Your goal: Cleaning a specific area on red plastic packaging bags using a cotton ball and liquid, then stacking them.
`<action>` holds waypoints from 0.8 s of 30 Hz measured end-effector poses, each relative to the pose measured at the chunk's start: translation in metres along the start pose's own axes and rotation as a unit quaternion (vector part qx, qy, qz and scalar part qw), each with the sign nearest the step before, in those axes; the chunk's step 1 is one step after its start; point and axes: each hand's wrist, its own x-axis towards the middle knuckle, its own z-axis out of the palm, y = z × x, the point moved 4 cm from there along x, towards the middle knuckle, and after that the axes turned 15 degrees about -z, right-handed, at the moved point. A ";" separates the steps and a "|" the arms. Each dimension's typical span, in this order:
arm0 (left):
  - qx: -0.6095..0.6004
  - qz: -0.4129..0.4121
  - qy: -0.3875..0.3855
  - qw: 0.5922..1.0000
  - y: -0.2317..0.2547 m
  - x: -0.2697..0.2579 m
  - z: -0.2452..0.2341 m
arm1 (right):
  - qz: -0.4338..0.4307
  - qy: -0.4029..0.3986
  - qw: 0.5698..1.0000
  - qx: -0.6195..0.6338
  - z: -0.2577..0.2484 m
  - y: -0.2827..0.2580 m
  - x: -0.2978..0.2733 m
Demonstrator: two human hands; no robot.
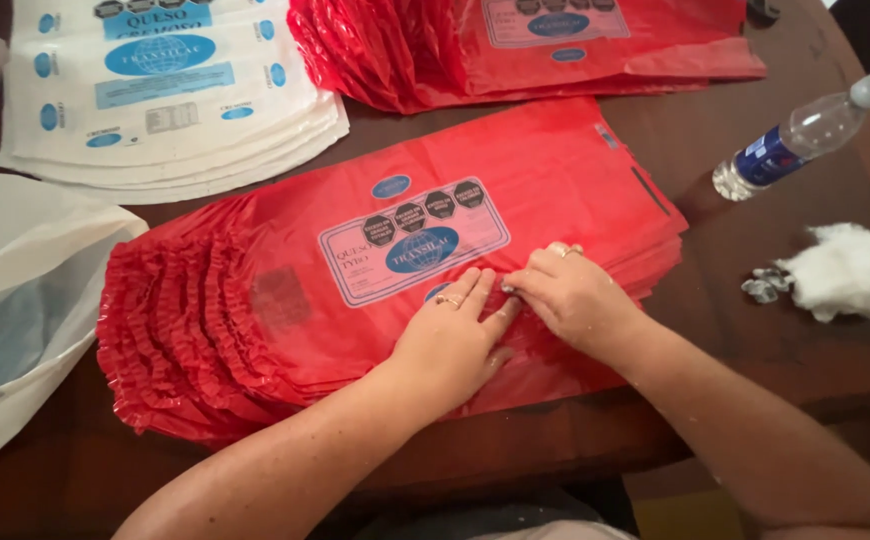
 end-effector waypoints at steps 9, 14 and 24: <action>-0.006 0.005 0.016 1.000 0.001 -0.002 -0.010 | 0.170 -0.060 0.975 -0.129 -0.020 0.112 -0.078; 0.000 0.003 0.013 1.000 0.003 -0.003 -0.007 | 0.174 0.028 0.984 -0.027 -0.045 0.026 -0.001; -0.019 0.023 0.068 0.997 0.000 -0.003 -0.003 | 0.187 -0.005 0.981 -0.054 -0.004 0.084 -0.060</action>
